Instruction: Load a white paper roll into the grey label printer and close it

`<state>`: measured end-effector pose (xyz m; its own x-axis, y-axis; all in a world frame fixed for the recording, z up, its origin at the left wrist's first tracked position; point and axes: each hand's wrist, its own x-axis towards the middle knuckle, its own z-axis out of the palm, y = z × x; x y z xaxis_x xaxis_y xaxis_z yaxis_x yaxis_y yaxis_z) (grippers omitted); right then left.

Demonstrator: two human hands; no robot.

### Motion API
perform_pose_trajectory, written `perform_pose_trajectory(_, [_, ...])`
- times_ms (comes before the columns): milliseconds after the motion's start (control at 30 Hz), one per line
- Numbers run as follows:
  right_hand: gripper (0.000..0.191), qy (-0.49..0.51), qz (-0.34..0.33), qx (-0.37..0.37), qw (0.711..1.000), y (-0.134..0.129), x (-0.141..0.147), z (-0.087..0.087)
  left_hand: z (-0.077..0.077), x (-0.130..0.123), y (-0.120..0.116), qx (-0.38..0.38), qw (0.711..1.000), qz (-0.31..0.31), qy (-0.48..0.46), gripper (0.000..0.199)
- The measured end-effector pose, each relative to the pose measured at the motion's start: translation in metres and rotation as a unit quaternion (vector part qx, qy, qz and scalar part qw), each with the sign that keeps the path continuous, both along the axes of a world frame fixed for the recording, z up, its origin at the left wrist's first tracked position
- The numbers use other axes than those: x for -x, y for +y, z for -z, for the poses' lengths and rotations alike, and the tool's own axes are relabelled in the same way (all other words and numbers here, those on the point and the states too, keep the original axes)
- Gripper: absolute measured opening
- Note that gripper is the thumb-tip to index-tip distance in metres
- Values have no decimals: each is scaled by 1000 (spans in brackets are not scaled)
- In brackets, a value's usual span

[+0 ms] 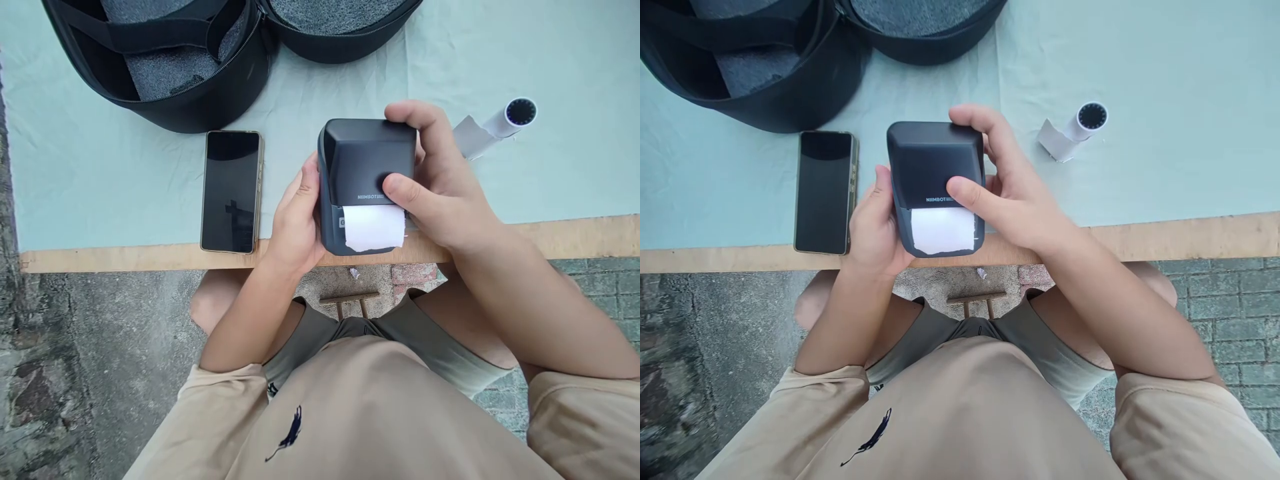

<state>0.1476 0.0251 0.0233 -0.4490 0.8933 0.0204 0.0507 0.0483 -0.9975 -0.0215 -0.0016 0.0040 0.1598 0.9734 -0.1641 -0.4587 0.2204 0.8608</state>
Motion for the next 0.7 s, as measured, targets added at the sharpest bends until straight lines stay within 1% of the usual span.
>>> perform_pose_trajectory(100, [59, -12, 3, -6, 1000, 0, 0, 0, 0, 1, 1, -4, 1000, -8, 17, 49])
perform_pose_trajectory(200, [58, -22, 2, -14, 1000, -1, 0, -2, -4, 1, 2, -10, 999, -14, 35, 51])
perform_pose_trajectory(300, [57, -23, 2, 2, 1000, -3, 0, -6, -10, -1, 1, -9, 999, -15, 46, 53])
perform_pose_trajectory(433, [53, -21, 4, 25, 999, -6, 0, -12, -16, -1, 1, 0, 999, -14, 49, 49])
perform_pose_trajectory(500, [53, -19, 0, 23, 1000, -6, -1, -13, -16, -1, 0, 10, 999, -11, 42, 46])
perform_pose_trajectory(600, [53, -25, -1, 14, 1000, -5, 0, -12, -15, 0, 0, 24, 1000, -12, 5, 40])
perform_pose_trajectory(700, [54, -33, 0, 5, 999, -4, 0, -12, -14, -1, 0, 41, 999, -9, -34, 40])
